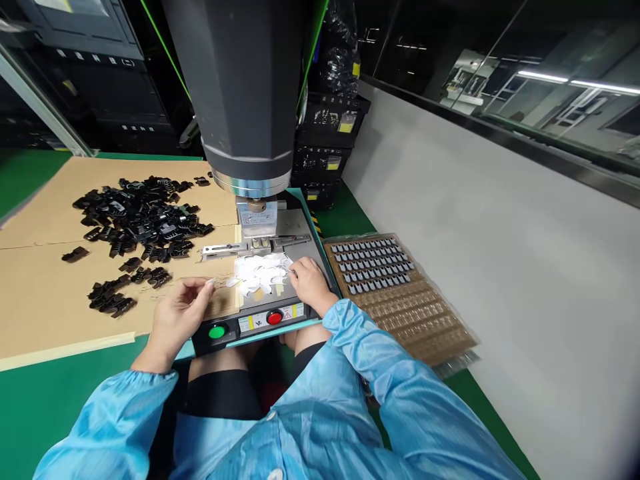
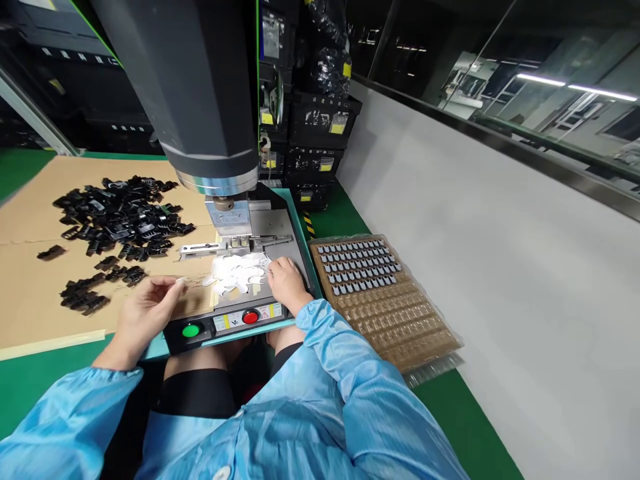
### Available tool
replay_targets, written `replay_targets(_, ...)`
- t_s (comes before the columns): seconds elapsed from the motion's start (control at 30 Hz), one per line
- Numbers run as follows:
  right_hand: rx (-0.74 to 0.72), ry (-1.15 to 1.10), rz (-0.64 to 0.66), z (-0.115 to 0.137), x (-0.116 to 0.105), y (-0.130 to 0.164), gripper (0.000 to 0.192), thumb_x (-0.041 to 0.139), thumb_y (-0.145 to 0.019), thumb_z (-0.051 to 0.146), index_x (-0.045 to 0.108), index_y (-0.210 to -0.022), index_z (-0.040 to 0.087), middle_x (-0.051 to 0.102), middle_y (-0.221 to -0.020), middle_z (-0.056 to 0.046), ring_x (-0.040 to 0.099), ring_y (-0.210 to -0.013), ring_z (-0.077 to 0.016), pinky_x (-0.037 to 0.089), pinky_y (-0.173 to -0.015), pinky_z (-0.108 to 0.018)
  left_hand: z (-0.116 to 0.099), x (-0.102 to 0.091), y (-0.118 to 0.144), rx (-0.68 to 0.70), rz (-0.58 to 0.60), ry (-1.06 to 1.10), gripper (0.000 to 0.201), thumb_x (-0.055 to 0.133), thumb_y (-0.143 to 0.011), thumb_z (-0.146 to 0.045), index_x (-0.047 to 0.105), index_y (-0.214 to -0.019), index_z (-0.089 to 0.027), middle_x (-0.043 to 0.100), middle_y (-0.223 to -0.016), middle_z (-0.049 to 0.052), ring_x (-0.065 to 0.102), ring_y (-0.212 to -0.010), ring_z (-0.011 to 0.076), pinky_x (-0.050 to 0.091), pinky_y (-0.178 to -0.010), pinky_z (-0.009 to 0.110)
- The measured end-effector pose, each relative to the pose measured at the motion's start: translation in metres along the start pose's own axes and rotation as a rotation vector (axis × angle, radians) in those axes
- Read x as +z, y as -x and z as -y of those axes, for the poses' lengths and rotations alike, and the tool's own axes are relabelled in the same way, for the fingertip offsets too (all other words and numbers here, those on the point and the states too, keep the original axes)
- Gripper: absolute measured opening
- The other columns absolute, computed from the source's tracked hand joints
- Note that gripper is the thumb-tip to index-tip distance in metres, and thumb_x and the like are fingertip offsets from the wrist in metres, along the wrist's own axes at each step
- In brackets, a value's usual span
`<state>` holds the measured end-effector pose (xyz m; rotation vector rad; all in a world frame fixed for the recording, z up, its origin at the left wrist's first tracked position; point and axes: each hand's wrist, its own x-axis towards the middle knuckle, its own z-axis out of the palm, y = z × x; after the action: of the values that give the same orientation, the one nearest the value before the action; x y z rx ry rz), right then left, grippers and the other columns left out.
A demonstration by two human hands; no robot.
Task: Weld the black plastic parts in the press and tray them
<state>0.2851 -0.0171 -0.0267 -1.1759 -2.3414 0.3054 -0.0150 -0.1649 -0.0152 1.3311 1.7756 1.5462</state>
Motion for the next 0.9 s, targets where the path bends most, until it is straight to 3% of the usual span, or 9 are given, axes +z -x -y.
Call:
replay_targets(0.07, -0.021, 0.024, 0.006, 0.000, -0.004, 0.000, 0.009, 0.063, -0.103, 0.018, 0.070, -0.100, 0.022, 0.064, -0.111, -0.011, 0.056, -0.109, -0.0285, 0.049, -0.101, -0.041, 0.003, -0.007, -0.004, 0.026, 0.005, 0.012, 0.046, 0.074, -0.096, -0.055, 0.069, -0.126, -0.020, 0.075, -0.102, 0.006, 0.073, -0.089, 0.0200, 0.060, -0.086, 0.035)
replay_targets(0.2, -0.008, 0.102, -0.022, 0.003, -0.017, 0.003, 0.011, 0.060, -0.105, 0.022, 0.069, -0.098, 0.022, 0.067, -0.107, -0.010, 0.059, -0.106, -0.0275, 0.048, -0.096, -0.038, -0.007, -0.010, -0.021, 0.294, 0.019, -0.210, 0.029, 0.069, -0.102, -0.048, 0.079, -0.117, -0.025, 0.077, -0.111, 0.006, 0.072, -0.100, 0.0224, 0.056, -0.096, 0.040)
replay_targets(0.37, 0.074, 0.149, -0.062, 0.006, -0.025, -0.009, 0.016, 0.054, -0.110, 0.026, 0.070, -0.110, 0.022, 0.072, -0.097, -0.006, 0.063, -0.093, -0.0241, 0.046, -0.084, -0.033, -0.020, 0.011, -0.053, 0.524, -0.002, -0.346, 0.018, 0.069, -0.103, -0.038, 0.080, -0.113, -0.027, 0.080, -0.106, 0.005, 0.072, -0.098, 0.0236, 0.056, -0.096, 0.041)
replay_targets(0.57, -0.069, 0.108, -0.145, 0.022, -0.007, -0.055, 0.031, 0.047, -0.114, 0.026, 0.074, -0.128, 0.022, 0.072, -0.119, -0.010, 0.063, -0.110, -0.0247, 0.048, -0.100, -0.035, -0.009, 0.058, -0.096, 0.625, 0.167, -0.395, 0.023, 0.055, -0.109, -0.034, 0.076, -0.113, -0.024, 0.079, -0.118, 0.006, 0.074, -0.107, 0.0239, 0.056, -0.099, 0.039)
replay_targets(0.67, -0.079, 0.158, -0.101, 0.033, 0.006, -0.075, 0.034, 0.046, -0.113, 0.025, 0.074, -0.133, 0.022, 0.071, -0.118, -0.011, 0.060, -0.111, -0.0266, 0.048, -0.099, -0.038, 0.001, 0.075, -0.111, 0.633, 0.236, -0.458, 0.026, 0.050, -0.110, -0.033, 0.075, -0.111, -0.023, 0.078, -0.120, 0.009, 0.072, -0.113, 0.0265, 0.056, -0.100, 0.041)
replay_targets(0.9, -0.094, 0.295, 0.047, 0.053, 0.008, -0.081, 0.038, 0.049, -0.109, 0.022, 0.067, -0.141, 0.020, 0.064, -0.120, -0.015, 0.052, -0.113, -0.0311, 0.046, -0.094, -0.044, 0.000, 0.082, -0.121, 0.654, 0.386, -0.594, 0.025, 0.049, -0.107, -0.029, 0.072, -0.115, -0.023, 0.076, -0.117, 0.011, 0.069, -0.111, 0.0298, 0.054, -0.101, 0.046)
